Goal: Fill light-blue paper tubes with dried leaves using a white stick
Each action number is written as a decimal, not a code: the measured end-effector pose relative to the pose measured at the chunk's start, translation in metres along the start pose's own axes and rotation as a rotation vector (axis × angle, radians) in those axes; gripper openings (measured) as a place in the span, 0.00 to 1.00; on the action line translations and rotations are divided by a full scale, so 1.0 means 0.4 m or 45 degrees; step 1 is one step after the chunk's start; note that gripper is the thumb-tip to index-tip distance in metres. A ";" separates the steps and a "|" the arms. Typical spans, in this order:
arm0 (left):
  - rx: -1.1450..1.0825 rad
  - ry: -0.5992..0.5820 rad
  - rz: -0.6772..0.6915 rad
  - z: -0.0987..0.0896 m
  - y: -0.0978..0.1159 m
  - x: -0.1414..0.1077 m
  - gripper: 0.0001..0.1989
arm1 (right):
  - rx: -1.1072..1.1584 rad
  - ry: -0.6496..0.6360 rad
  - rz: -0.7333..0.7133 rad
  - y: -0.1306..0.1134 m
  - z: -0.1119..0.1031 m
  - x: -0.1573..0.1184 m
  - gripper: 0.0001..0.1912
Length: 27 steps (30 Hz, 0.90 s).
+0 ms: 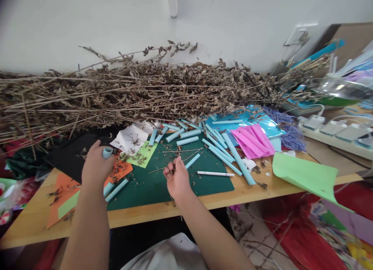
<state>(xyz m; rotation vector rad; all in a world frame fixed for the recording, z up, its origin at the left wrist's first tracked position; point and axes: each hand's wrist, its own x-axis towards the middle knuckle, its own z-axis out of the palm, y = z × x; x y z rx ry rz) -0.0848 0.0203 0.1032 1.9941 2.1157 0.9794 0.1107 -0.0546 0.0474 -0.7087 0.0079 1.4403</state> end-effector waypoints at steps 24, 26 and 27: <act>-0.576 -0.577 0.493 0.084 0.180 -0.189 0.01 | 0.086 -0.046 0.052 -0.008 0.015 -0.015 0.18; -0.635 -0.575 0.410 0.085 0.167 -0.194 0.01 | 0.145 -0.041 0.110 -0.020 0.020 -0.017 0.17; -0.637 -0.599 0.391 0.086 0.162 -0.199 0.01 | 0.174 -0.037 0.125 -0.025 0.024 -0.019 0.17</act>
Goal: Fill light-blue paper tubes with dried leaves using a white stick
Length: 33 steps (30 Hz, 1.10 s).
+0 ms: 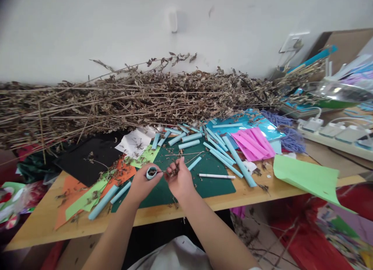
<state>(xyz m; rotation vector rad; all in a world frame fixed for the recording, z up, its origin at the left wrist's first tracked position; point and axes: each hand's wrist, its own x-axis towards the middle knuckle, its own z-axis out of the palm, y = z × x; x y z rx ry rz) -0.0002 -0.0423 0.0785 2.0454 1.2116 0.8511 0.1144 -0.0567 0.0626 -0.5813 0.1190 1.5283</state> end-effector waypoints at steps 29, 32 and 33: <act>0.563 0.073 -0.306 -0.084 -0.034 0.017 0.11 | -0.134 0.078 -0.148 0.025 -0.006 -0.015 0.15; 0.237 -0.162 -0.001 -0.059 0.006 -0.001 0.06 | -0.198 0.069 -0.244 0.032 -0.009 -0.011 0.16; 0.176 -0.229 0.058 -0.046 0.018 -0.006 0.06 | -0.216 0.058 -0.271 0.034 -0.009 -0.011 0.16</act>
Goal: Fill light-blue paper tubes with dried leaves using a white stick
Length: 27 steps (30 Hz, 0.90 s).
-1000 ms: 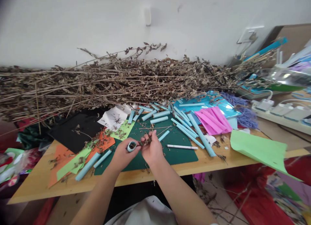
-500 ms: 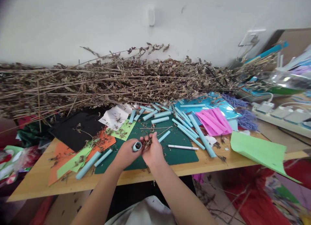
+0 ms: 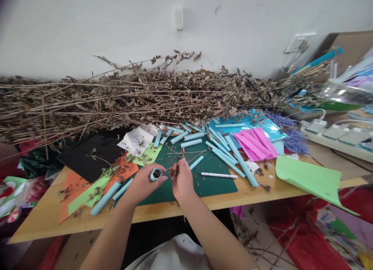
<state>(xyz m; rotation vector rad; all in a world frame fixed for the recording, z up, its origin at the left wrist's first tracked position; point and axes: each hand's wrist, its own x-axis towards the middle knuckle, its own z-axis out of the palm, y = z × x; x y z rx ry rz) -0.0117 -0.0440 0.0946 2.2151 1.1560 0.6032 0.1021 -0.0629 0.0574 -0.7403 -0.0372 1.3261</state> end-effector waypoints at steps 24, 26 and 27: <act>-0.363 0.236 -0.211 0.074 0.021 0.005 0.03 | -0.045 -0.092 -0.088 0.018 -0.018 -0.001 0.18; -0.420 0.233 -0.256 0.076 0.015 0.002 0.03 | -0.043 -0.097 -0.075 0.019 -0.017 0.000 0.18; -0.426 0.231 -0.266 0.078 0.012 0.000 0.03 | -0.044 -0.098 -0.067 0.019 -0.018 -0.001 0.18</act>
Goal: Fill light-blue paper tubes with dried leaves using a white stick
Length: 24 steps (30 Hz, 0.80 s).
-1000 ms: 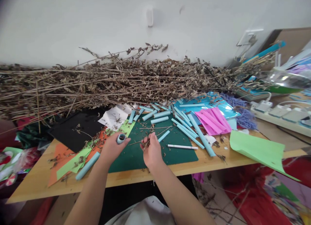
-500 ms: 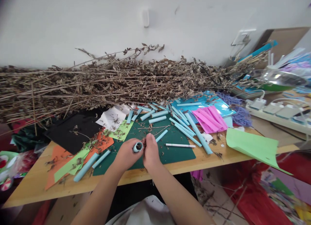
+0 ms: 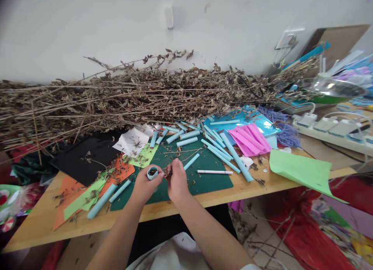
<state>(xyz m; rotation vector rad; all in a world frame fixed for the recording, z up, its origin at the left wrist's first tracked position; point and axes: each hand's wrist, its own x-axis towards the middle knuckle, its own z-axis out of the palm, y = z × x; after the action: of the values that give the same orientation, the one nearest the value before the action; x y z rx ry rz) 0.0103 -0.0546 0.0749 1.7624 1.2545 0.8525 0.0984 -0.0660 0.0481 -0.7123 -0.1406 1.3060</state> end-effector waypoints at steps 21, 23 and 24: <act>0.264 -0.158 0.288 0.024 0.001 -0.017 0.03 | -0.041 0.006 -0.014 -0.025 -0.027 0.004 0.15; 0.138 -0.107 0.262 0.031 -0.015 -0.017 0.04 | -0.059 -0.036 -0.039 -0.050 -0.027 0.008 0.14; 0.052 -0.080 0.236 0.038 -0.026 -0.017 0.04 | -0.069 -0.062 -0.061 -0.063 -0.025 0.008 0.14</act>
<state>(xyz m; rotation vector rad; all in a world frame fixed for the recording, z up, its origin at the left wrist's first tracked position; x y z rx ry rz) 0.0169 -0.0624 0.0581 1.9458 1.0876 0.8732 0.1251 -0.0692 0.0531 -0.7196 -0.2318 1.2780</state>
